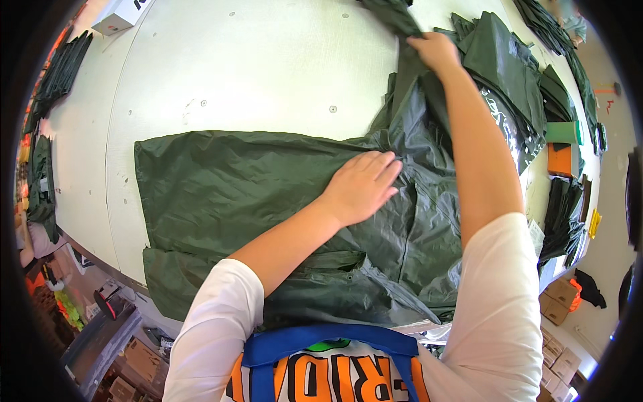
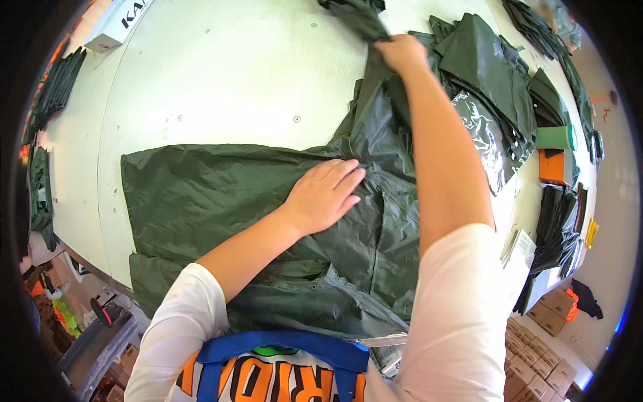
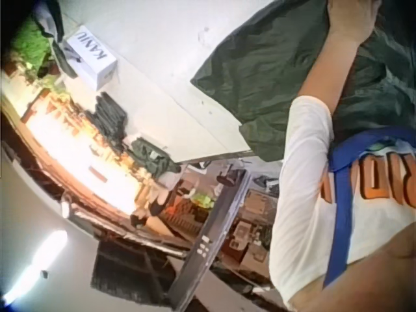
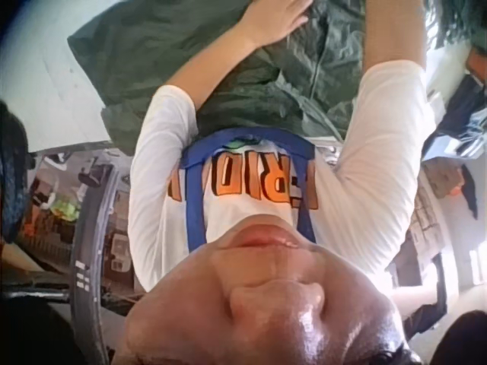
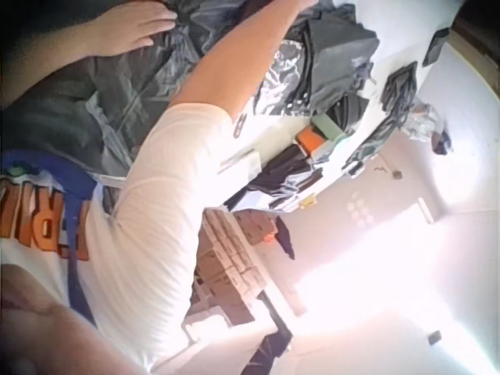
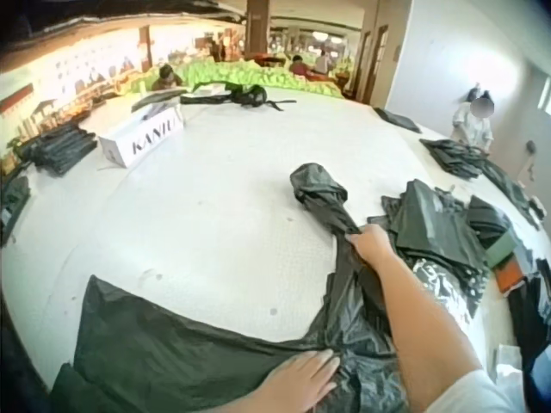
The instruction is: The person folds a dark green garment on a white table, then uses a small blade to cut a tag or seam, and continues folding the garment into a compact shape. The person handles the garment repeatedly, smoothing and aligning edges before placing it aside.
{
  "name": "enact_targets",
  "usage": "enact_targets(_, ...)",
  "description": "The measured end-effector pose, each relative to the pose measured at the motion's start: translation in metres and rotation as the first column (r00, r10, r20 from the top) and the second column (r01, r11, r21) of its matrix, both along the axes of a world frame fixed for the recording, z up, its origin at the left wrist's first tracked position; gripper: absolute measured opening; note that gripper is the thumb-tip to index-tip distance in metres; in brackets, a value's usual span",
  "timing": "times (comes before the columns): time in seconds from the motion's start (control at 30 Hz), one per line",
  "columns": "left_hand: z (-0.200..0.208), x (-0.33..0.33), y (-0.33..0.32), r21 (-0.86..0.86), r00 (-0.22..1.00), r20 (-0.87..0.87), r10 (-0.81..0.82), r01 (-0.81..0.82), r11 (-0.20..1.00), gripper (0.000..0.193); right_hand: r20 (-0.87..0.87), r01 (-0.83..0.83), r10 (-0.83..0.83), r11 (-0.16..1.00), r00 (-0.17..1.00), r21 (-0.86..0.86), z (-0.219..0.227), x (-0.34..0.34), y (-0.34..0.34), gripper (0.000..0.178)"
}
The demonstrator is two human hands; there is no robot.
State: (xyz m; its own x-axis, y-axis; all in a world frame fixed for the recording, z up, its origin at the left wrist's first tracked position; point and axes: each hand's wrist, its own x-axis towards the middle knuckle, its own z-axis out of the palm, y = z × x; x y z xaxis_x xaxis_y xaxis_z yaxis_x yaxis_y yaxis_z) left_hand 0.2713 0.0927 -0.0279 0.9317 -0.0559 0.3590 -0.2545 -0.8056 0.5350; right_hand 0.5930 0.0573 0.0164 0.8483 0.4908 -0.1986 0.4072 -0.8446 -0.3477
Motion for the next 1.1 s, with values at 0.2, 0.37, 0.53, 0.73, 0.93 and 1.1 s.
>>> enact_targets(0.2, 0.0, 0.001, 0.002, 0.074, 0.997, -0.042, 0.058, -0.055, 0.996, 0.065, -0.606, 0.614, 0.111, -0.055, 0.787, 0.787, 0.053, -0.022, -0.097, 0.042)
enact_targets(0.37, 0.002, 0.004, 0.002, 0.173, 0.976, -0.216, 0.043, -0.005, 0.985, 0.07, 0.132, -0.515, 0.507, 0.856, 0.852, 0.033, 0.12, -0.201, -0.005, 0.038)
enact_targets(0.53, 0.027, -0.03, 0.002, 0.139, 0.897, -0.441, -0.01, 0.079, 0.987, 0.056, -0.081, -0.675, 0.701, 0.706, 0.708, 0.215, 0.074, -0.342, -0.016, 0.056)
enact_targets(0.73, 0.062, -0.138, 0.049, -0.5, 0.61, -0.336, -0.718, 0.531, 0.685, 0.045, 0.212, -0.168, 0.177, 0.984, 0.961, -0.06, 0.099, -0.296, -0.18, 0.091)
enact_targets(0.93, 0.06, -0.133, 0.156, 0.06, 0.782, -0.079, 0.618, -0.615, 0.786, 0.034, 0.115, 0.184, -0.194, 0.978, 0.974, 0.095, 0.027, -0.277, -0.324, 0.044)
enact_targets(1.1, 0.053, -0.134, 0.203, 0.575, 0.669, -0.494, 0.556, -0.228, 0.785, 0.012, 0.434, -0.125, 0.143, 0.99, 0.889, -0.069, -0.006, -0.278, -0.337, 0.02)
